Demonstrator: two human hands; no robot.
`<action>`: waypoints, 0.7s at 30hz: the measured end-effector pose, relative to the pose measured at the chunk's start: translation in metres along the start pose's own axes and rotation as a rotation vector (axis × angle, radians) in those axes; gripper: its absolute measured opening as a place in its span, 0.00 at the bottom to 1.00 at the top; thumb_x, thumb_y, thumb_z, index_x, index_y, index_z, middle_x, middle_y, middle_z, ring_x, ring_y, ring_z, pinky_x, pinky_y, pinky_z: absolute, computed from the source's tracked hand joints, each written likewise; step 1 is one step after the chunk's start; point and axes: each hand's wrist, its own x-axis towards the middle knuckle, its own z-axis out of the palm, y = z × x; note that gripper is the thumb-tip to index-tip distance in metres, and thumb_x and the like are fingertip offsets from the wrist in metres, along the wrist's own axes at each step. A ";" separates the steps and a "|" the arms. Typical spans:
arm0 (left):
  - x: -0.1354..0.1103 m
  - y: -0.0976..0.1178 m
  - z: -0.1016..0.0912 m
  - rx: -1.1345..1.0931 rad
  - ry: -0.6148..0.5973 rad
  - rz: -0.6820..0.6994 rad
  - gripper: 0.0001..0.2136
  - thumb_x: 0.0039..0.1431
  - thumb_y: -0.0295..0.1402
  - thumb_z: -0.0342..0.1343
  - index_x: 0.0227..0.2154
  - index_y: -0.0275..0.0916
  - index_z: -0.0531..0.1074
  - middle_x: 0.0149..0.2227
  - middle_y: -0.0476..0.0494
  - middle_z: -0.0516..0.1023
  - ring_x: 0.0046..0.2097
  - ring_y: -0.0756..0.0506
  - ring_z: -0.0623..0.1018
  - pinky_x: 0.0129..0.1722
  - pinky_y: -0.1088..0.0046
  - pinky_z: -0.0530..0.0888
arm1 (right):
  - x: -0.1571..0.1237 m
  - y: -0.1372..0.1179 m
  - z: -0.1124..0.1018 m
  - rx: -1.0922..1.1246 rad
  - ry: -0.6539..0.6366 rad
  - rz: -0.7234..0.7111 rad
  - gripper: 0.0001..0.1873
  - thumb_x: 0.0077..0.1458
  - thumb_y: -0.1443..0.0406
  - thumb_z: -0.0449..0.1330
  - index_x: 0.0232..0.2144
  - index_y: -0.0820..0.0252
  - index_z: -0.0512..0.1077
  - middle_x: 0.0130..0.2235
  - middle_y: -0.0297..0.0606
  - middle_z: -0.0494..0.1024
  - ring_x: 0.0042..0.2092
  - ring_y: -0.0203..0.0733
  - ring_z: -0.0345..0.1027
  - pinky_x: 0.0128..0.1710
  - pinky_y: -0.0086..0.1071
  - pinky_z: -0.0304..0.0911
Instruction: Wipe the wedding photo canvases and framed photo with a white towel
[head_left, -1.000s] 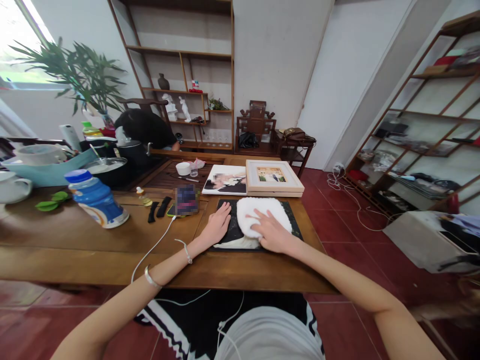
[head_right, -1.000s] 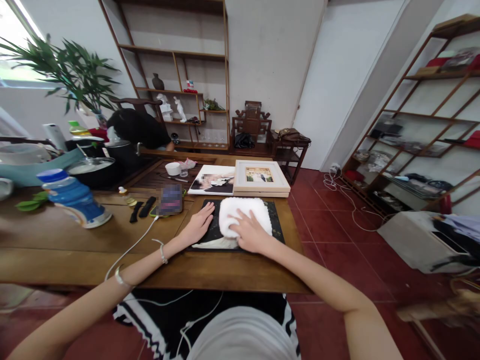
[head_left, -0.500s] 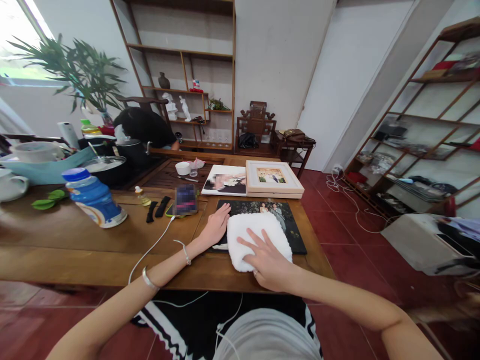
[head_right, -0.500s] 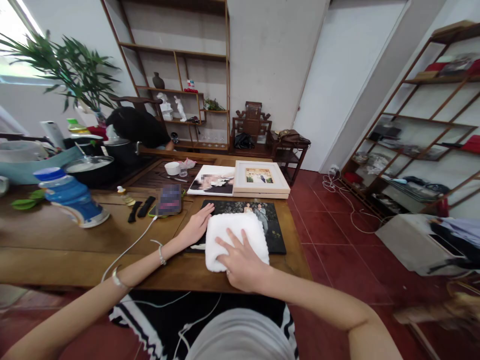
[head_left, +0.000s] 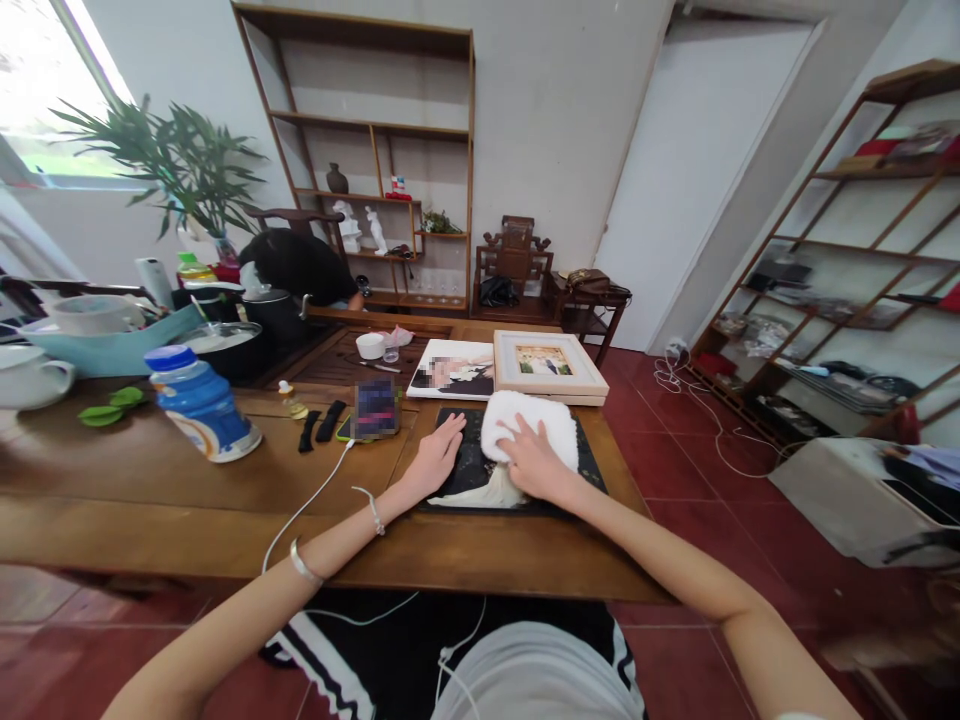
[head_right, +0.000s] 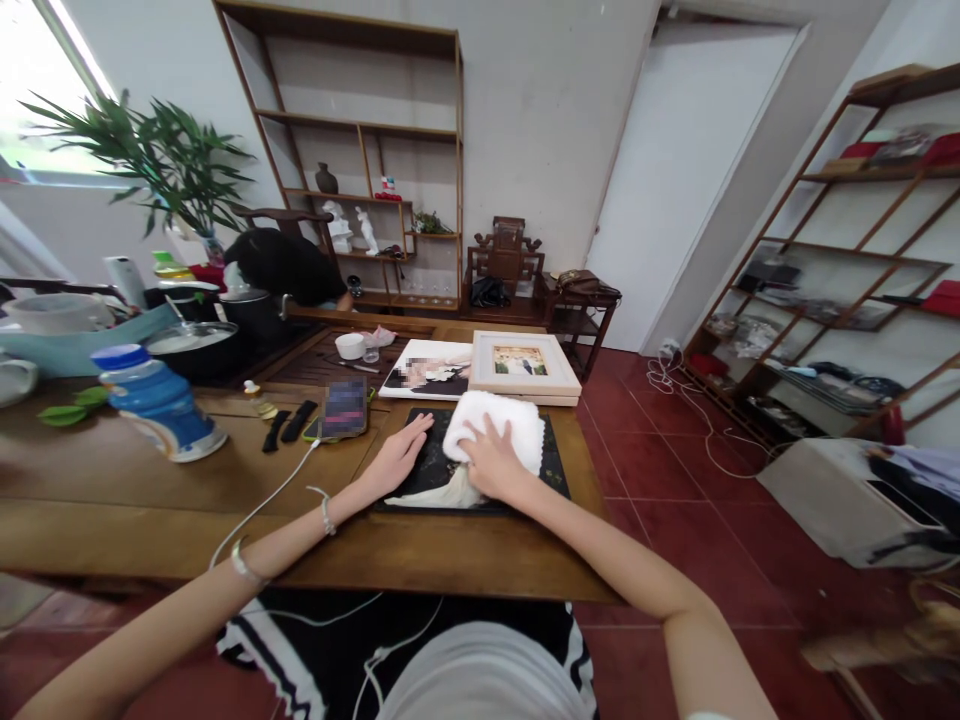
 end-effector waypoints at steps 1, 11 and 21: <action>0.001 0.003 -0.003 -0.047 0.036 -0.004 0.19 0.64 0.37 0.39 0.50 0.36 0.67 0.57 0.40 0.66 0.59 0.45 0.64 0.59 0.63 0.59 | -0.004 -0.010 0.001 0.007 -0.004 -0.051 0.27 0.46 0.74 0.49 0.50 0.59 0.65 0.63 0.44 0.53 0.63 0.60 0.34 0.53 0.67 0.38; 0.000 0.015 -0.012 -0.125 0.114 -0.015 0.21 0.65 0.39 0.37 0.49 0.34 0.68 0.54 0.40 0.69 0.57 0.46 0.66 0.59 0.65 0.61 | -0.063 -0.051 -0.012 0.151 -0.106 -0.390 0.24 0.42 0.74 0.50 0.44 0.60 0.69 0.63 0.38 0.54 0.65 0.54 0.30 0.58 0.59 0.35; -0.005 0.012 -0.004 0.097 -0.065 0.118 0.18 0.61 0.32 0.44 0.51 0.36 0.67 0.55 0.39 0.68 0.59 0.42 0.64 0.57 0.58 0.63 | -0.104 0.023 -0.005 0.211 -0.028 0.113 0.22 0.43 0.77 0.46 0.42 0.62 0.67 0.61 0.45 0.57 0.65 0.47 0.34 0.61 0.50 0.35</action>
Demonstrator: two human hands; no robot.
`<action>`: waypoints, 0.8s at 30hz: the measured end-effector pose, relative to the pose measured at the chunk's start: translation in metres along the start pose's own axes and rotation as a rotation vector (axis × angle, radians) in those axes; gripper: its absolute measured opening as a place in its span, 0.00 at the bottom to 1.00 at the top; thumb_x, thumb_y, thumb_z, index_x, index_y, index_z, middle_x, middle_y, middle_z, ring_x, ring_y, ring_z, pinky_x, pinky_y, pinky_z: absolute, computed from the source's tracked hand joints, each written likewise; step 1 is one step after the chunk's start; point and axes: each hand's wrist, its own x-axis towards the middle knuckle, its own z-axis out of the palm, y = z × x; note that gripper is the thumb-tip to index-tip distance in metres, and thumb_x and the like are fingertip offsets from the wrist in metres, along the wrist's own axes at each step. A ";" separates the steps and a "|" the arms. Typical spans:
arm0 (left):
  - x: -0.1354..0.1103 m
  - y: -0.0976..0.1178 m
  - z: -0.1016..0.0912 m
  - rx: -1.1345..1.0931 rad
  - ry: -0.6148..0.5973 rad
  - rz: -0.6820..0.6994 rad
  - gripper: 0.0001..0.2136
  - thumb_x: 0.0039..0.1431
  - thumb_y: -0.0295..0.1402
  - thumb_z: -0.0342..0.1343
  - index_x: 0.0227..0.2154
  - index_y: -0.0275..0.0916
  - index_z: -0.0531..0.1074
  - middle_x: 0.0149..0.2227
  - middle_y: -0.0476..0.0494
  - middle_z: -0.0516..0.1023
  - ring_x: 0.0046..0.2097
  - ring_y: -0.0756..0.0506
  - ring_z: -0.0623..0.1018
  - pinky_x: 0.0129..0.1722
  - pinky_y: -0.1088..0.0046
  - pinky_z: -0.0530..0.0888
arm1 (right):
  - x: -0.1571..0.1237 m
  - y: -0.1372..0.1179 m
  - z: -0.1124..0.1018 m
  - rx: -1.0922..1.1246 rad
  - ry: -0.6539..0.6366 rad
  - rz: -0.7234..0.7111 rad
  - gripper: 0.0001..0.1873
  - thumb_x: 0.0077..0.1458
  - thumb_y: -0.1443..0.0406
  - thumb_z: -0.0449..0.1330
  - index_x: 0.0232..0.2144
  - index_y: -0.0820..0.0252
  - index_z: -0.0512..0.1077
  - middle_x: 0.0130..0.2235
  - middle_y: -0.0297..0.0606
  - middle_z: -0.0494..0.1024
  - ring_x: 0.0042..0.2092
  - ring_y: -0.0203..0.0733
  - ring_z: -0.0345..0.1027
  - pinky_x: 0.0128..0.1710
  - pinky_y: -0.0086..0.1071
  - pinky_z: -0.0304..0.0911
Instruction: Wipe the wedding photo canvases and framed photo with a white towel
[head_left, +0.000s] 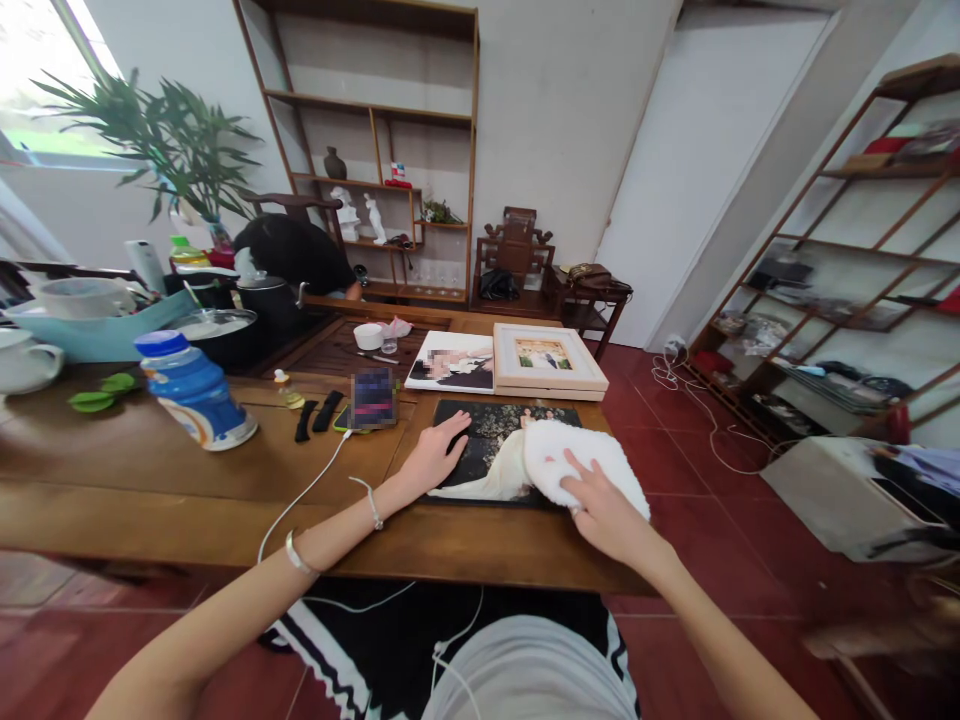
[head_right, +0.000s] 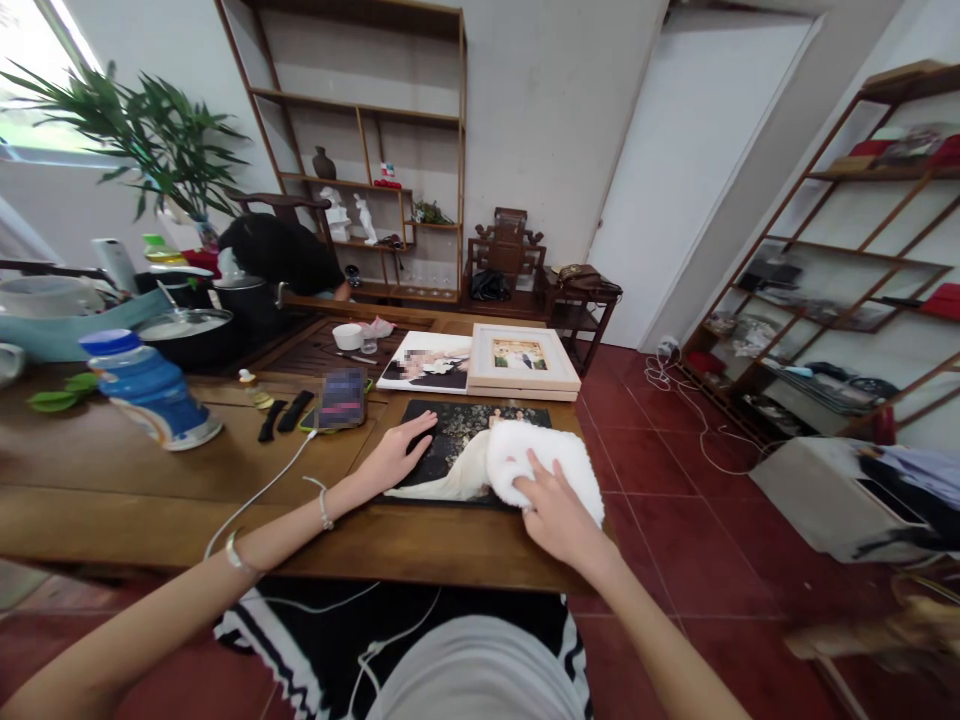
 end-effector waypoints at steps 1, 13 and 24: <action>0.000 -0.001 0.000 0.004 -0.006 0.000 0.17 0.61 0.32 0.44 0.51 0.36 0.68 0.54 0.40 0.69 0.58 0.42 0.65 0.57 0.58 0.64 | 0.005 0.007 -0.001 -0.014 0.012 0.041 0.22 0.45 0.76 0.46 0.42 0.62 0.67 0.60 0.48 0.59 0.65 0.48 0.35 0.60 0.51 0.37; 0.000 -0.002 0.000 0.001 -0.015 0.023 0.16 0.59 0.29 0.46 0.48 0.35 0.70 0.52 0.39 0.71 0.56 0.41 0.68 0.55 0.60 0.66 | 0.143 -0.031 -0.035 0.092 -0.003 -0.224 0.17 0.44 0.73 0.46 0.35 0.62 0.70 0.40 0.42 0.76 0.39 0.46 0.67 0.40 0.33 0.58; 0.001 -0.003 0.002 0.031 -0.014 0.034 0.15 0.59 0.28 0.46 0.47 0.34 0.71 0.51 0.36 0.72 0.55 0.41 0.69 0.53 0.59 0.68 | 0.176 -0.028 -0.025 0.154 0.032 -0.247 0.19 0.44 0.72 0.47 0.38 0.63 0.71 0.44 0.42 0.76 0.41 0.46 0.67 0.42 0.33 0.60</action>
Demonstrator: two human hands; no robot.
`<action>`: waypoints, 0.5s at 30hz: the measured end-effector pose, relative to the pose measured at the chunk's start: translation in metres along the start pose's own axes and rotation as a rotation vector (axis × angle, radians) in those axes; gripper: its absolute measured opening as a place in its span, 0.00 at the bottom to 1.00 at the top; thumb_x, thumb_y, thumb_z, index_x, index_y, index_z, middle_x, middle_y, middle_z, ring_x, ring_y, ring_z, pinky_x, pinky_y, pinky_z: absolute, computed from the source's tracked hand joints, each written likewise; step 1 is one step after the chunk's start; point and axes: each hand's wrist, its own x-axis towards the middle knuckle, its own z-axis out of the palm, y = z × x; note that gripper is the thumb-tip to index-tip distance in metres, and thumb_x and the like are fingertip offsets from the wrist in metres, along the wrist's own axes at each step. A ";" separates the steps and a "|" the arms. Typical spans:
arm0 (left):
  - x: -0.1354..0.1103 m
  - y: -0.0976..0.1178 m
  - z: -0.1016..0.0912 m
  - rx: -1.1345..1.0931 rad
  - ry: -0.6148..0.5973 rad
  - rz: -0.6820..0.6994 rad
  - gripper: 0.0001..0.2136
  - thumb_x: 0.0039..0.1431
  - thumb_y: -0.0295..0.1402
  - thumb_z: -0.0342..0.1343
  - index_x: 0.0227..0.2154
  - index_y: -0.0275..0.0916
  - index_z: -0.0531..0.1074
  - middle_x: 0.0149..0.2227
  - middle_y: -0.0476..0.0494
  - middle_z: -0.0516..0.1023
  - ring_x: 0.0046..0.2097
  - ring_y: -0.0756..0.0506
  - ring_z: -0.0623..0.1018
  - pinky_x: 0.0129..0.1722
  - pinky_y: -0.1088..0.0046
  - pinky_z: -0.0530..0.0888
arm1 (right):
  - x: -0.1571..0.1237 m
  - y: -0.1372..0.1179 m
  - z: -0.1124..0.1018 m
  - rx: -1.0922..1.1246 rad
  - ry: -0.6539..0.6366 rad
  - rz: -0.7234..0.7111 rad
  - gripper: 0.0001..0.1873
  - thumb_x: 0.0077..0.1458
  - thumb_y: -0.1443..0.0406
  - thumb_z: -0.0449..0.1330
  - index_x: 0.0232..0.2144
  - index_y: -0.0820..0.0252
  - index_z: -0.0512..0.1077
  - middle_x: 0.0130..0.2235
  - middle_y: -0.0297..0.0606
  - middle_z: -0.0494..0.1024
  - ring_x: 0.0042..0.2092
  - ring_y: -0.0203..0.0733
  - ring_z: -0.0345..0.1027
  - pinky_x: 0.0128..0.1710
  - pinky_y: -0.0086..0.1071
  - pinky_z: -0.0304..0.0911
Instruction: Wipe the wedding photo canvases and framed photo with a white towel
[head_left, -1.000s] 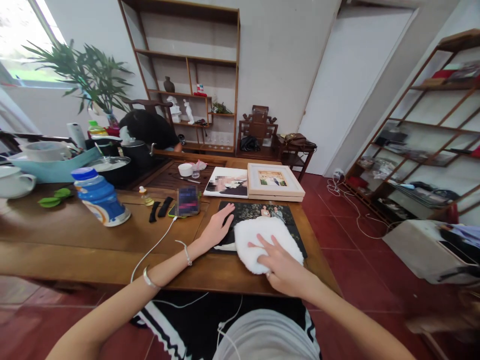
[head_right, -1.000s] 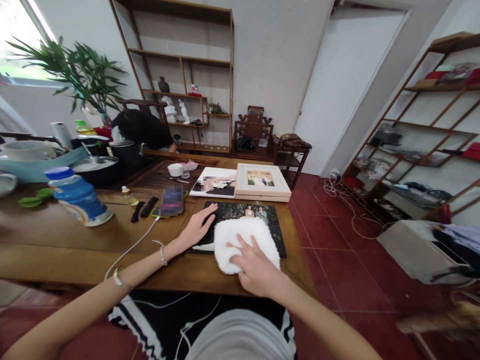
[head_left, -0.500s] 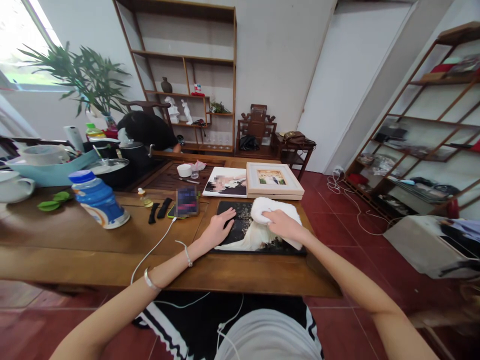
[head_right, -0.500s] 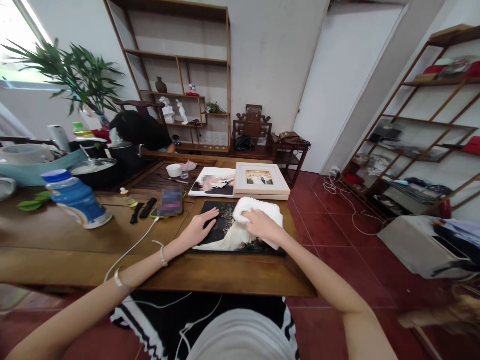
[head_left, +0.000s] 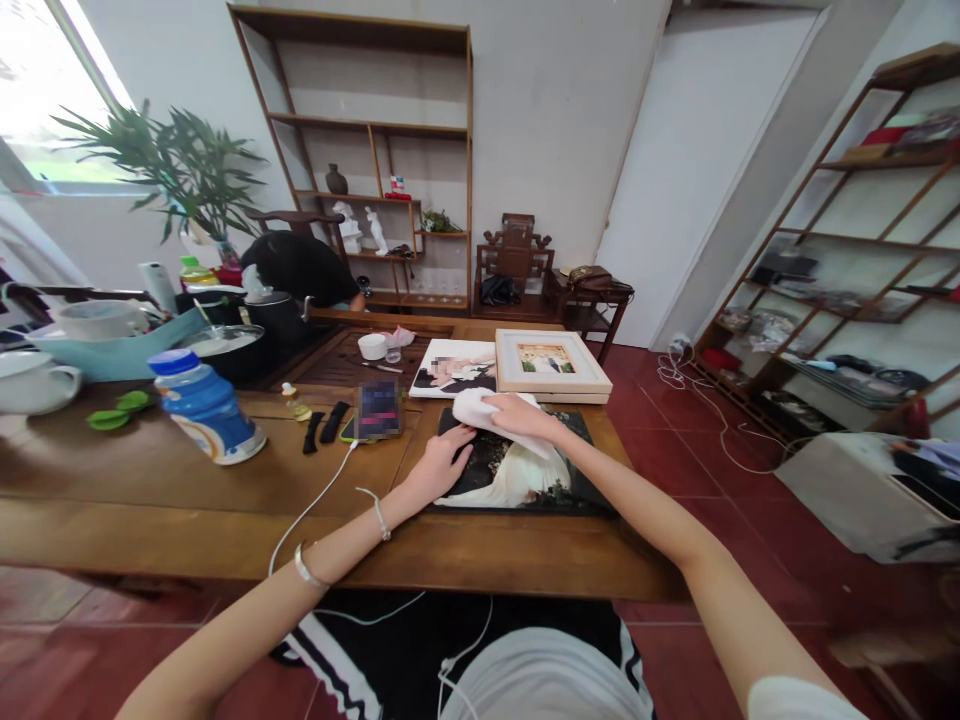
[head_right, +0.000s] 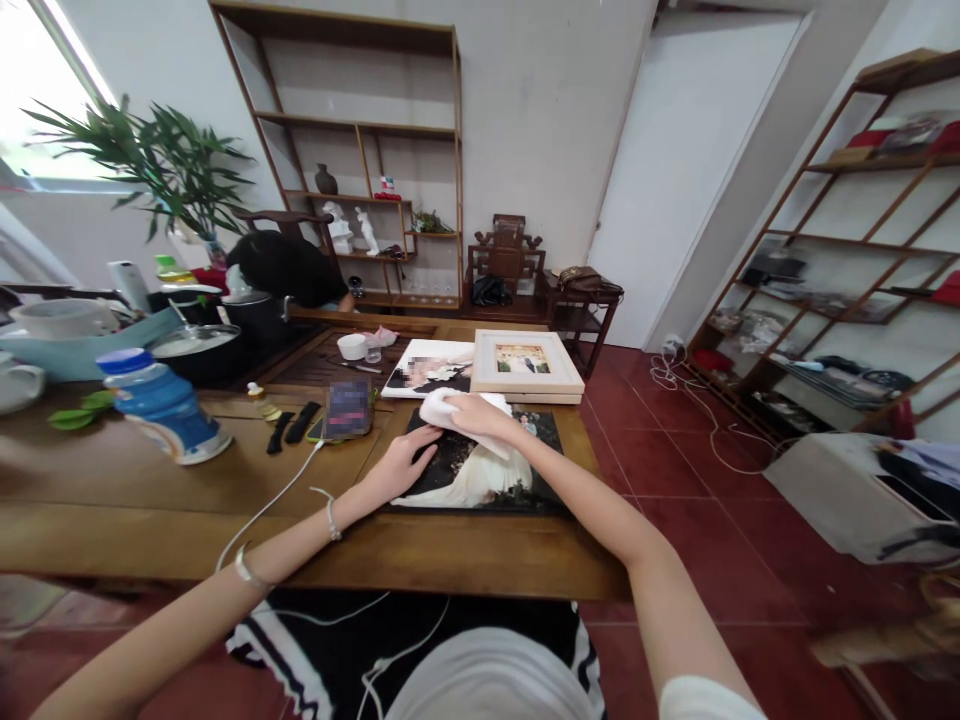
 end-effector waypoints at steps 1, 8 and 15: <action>0.000 -0.001 0.001 0.000 0.002 0.000 0.15 0.59 0.28 0.46 0.47 0.34 0.71 0.52 0.37 0.72 0.56 0.41 0.68 0.54 0.59 0.67 | -0.012 0.008 -0.004 -0.005 0.011 0.020 0.20 0.44 0.72 0.46 0.38 0.63 0.71 0.45 0.42 0.75 0.43 0.47 0.67 0.44 0.34 0.59; -0.001 -0.006 0.005 0.015 0.011 -0.008 0.16 0.60 0.29 0.45 0.49 0.37 0.70 0.53 0.40 0.71 0.58 0.42 0.66 0.55 0.57 0.65 | -0.094 0.061 -0.020 -0.060 0.093 0.227 0.23 0.43 0.73 0.45 0.40 0.62 0.71 0.46 0.44 0.75 0.50 0.51 0.64 0.53 0.43 0.54; -0.001 -0.002 0.002 0.004 0.052 -0.022 0.17 0.61 0.32 0.44 0.50 0.33 0.68 0.56 0.36 0.66 0.59 0.42 0.63 0.58 0.58 0.62 | -0.166 0.023 0.008 -0.122 0.019 0.201 0.23 0.41 0.77 0.45 0.39 0.61 0.69 0.56 0.44 0.65 0.64 0.45 0.41 0.61 0.47 0.36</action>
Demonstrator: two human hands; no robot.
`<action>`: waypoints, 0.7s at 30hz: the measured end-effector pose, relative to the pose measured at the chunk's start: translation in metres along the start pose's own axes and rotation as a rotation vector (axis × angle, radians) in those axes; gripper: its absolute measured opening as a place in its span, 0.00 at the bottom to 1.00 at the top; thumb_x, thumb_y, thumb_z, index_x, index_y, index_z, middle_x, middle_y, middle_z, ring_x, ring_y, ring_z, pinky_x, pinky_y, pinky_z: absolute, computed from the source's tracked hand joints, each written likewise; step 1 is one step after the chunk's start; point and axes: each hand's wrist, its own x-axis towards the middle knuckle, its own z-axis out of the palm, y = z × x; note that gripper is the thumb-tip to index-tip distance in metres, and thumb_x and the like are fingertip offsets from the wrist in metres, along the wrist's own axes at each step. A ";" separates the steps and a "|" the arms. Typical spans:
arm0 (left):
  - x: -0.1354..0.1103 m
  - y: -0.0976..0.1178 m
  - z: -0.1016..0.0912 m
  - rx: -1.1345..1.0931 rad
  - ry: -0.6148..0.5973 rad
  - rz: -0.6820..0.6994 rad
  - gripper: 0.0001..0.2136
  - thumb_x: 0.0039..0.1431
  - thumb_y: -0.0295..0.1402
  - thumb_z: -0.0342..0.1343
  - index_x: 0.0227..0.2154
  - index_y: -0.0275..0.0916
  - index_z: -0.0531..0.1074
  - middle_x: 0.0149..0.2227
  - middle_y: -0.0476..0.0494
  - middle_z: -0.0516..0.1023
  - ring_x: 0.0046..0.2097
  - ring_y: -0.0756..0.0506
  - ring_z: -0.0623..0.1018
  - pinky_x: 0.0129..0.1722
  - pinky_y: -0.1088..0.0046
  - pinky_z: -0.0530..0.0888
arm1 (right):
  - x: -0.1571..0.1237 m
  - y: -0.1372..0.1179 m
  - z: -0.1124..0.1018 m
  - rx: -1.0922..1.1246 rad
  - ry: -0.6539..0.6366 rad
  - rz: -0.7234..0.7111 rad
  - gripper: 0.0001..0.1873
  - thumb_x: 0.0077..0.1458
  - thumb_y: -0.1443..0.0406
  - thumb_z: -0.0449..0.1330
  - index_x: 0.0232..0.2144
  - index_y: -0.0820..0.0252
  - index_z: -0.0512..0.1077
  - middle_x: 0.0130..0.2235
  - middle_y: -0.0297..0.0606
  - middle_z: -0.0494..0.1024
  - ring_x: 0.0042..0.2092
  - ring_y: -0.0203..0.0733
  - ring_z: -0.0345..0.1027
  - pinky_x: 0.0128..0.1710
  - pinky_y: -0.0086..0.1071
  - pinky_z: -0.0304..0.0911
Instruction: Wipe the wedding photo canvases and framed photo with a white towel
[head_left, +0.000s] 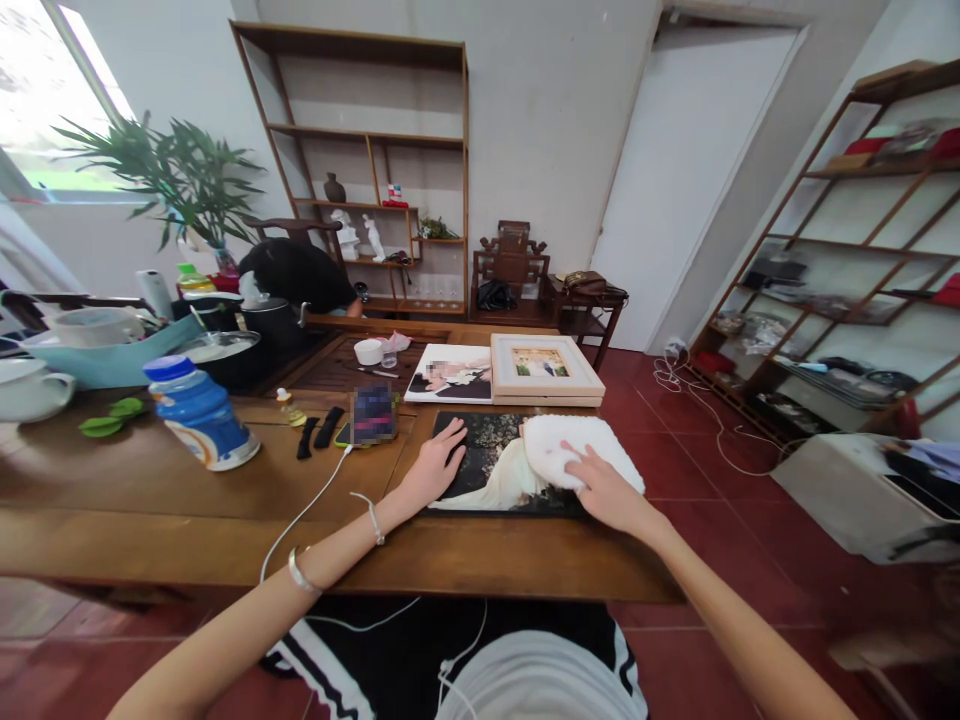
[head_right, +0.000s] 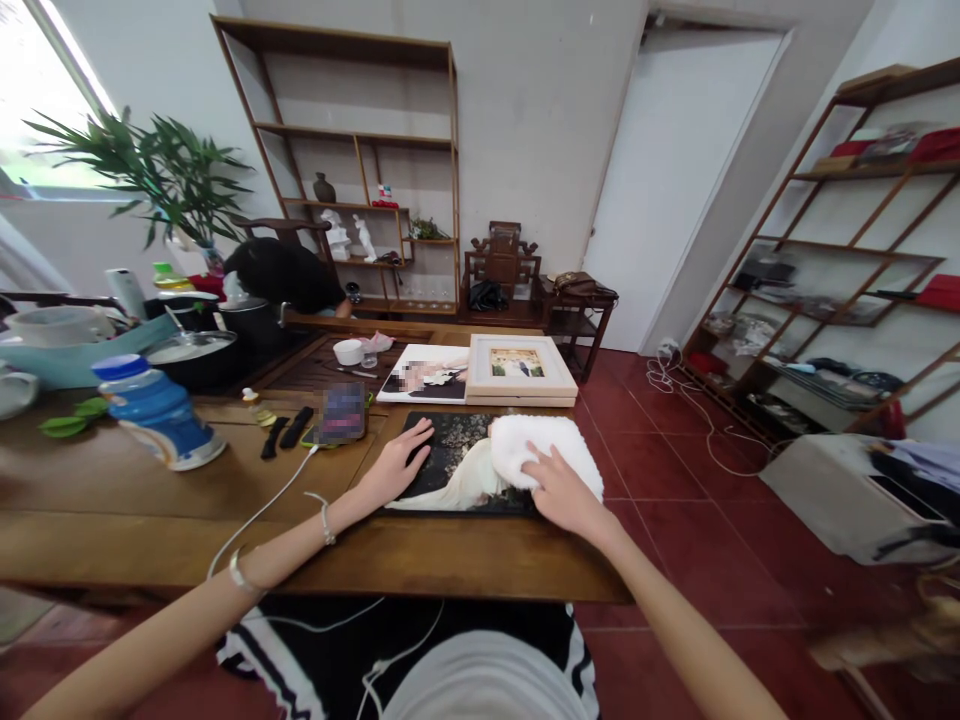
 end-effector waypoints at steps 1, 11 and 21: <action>0.000 0.000 0.000 0.003 0.010 -0.008 0.17 0.61 0.32 0.44 0.50 0.33 0.68 0.57 0.36 0.64 0.59 0.41 0.63 0.58 0.58 0.62 | -0.012 -0.009 -0.001 0.006 -0.035 -0.025 0.23 0.41 0.77 0.45 0.39 0.60 0.69 0.56 0.44 0.65 0.64 0.44 0.39 0.62 0.47 0.35; 0.001 -0.002 0.000 0.014 -0.044 -0.021 0.17 0.61 0.33 0.44 0.48 0.32 0.70 0.55 0.35 0.67 0.59 0.41 0.63 0.57 0.57 0.63 | 0.002 -0.001 -0.016 0.030 -0.103 -0.030 0.21 0.42 0.77 0.46 0.38 0.59 0.70 0.49 0.41 0.72 0.59 0.46 0.54 0.60 0.44 0.43; 0.001 -0.006 0.002 0.033 -0.042 -0.003 0.17 0.61 0.32 0.44 0.49 0.33 0.69 0.55 0.35 0.67 0.59 0.42 0.63 0.57 0.57 0.63 | 0.051 0.016 0.001 0.014 0.011 -0.055 0.22 0.38 0.78 0.47 0.38 0.62 0.68 0.57 0.48 0.64 0.64 0.47 0.37 0.60 0.52 0.35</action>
